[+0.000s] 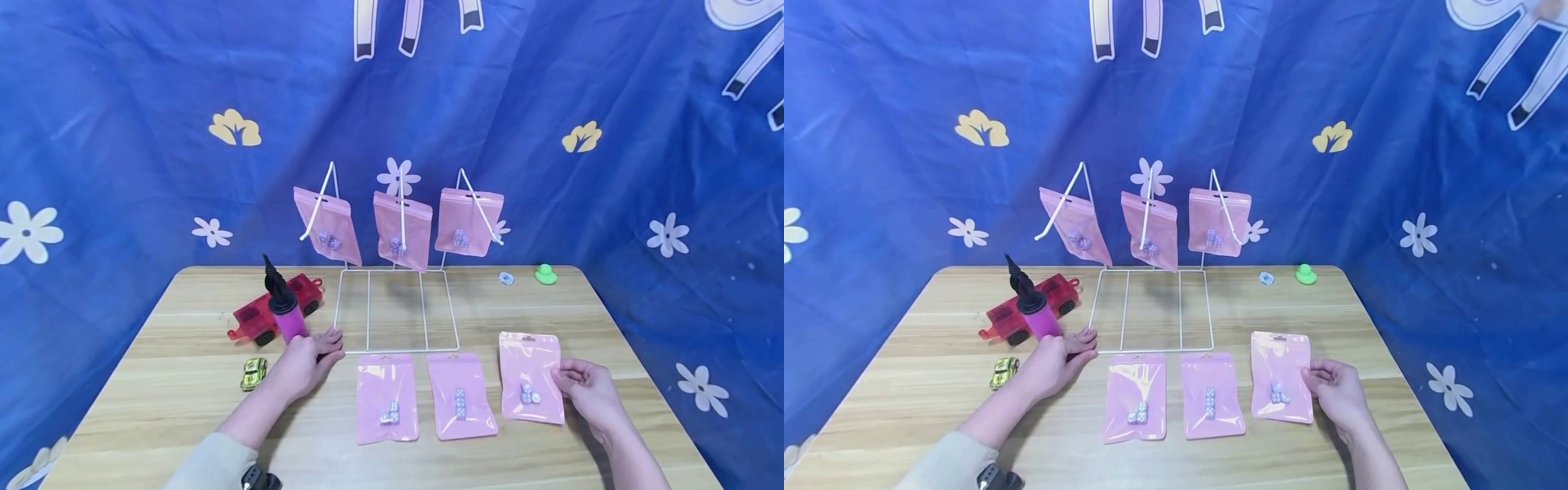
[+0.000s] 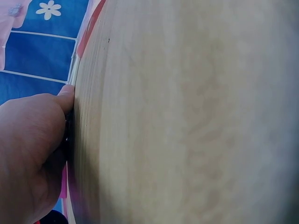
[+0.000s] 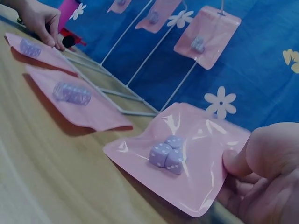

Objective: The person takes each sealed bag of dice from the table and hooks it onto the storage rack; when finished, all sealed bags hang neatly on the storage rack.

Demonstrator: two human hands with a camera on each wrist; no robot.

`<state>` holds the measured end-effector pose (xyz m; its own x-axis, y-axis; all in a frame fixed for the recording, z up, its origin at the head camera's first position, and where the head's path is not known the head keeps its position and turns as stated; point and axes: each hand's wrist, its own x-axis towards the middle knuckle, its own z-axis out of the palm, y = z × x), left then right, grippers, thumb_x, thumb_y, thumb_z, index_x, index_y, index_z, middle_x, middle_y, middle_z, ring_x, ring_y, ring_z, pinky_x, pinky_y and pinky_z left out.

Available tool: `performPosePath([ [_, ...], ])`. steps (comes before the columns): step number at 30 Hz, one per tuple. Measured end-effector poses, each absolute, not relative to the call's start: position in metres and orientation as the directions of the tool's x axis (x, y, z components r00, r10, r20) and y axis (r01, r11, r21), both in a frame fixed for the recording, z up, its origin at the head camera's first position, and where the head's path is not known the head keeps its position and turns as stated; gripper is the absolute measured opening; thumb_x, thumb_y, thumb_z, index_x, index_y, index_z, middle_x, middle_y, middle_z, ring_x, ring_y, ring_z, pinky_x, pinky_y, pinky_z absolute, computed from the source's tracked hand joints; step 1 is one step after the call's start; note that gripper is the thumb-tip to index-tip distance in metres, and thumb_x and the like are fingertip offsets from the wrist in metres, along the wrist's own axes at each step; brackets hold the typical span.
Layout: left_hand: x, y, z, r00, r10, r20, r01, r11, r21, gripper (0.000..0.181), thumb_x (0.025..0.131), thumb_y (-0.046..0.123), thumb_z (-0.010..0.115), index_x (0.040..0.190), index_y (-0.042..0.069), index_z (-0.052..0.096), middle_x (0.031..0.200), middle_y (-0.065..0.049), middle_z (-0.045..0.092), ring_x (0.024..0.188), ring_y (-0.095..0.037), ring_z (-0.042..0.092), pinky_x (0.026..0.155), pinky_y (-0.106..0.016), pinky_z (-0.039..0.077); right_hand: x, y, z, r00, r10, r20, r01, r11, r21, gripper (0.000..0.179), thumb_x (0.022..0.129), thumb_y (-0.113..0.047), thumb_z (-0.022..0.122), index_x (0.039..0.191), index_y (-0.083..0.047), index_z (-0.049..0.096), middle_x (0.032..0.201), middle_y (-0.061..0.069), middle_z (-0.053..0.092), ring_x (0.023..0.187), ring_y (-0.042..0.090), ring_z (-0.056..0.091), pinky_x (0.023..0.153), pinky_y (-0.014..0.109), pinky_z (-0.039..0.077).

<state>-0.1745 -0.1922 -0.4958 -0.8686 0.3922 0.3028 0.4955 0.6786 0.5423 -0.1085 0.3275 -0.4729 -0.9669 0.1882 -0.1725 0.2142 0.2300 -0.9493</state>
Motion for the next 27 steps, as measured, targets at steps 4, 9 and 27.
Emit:
performPosePath([
  [4,-0.175,-0.192,-0.497,-0.869,0.393,0.301,0.496,0.68,0.541,0.029,0.095,0.009,0.081,0.12,-0.004,0.077,0.13,-0.02,0.07,0.126,-0.036,0.065,0.106,-0.051,0.051,-0.109,0.323,-0.46,-0.982,0.19,-0.015,0.058,0.224,-0.973,0.014,0.098,0.013,0.065,0.108,0.022,0.064,0.087,0.003,0.075,0.079,0.006,0.07,0.07,0.021,0.061],
  [9,-0.175,-0.192,-0.498,-0.871,0.389,0.301,0.492,0.687,0.536,0.028,0.095,0.009,0.081,0.12,-0.004,0.077,0.13,-0.02,0.07,0.126,-0.035,0.065,0.107,-0.052,0.05,-0.111,0.318,-0.441,-0.97,0.211,0.117,-0.068,0.227,-0.972,0.011,0.096,0.015,0.065,0.106,0.021,0.066,0.085,0.0,0.075,0.077,0.006,0.07,0.068,0.019,0.06],
  [27,-0.175,-0.191,-0.495,-0.872,0.385,0.302,0.49,0.689,0.535,0.027,0.095,0.009,0.081,0.119,-0.004,0.078,0.129,-0.02,0.07,0.126,-0.035,0.065,0.107,-0.052,0.049,-0.133,0.292,-0.376,-0.931,0.17,0.323,-0.281,0.23,-0.932,0.007,0.095,0.015,0.069,0.099,0.012,0.073,0.082,0.0,0.075,0.068,0.007,0.064,0.058,0.015,0.054],
])
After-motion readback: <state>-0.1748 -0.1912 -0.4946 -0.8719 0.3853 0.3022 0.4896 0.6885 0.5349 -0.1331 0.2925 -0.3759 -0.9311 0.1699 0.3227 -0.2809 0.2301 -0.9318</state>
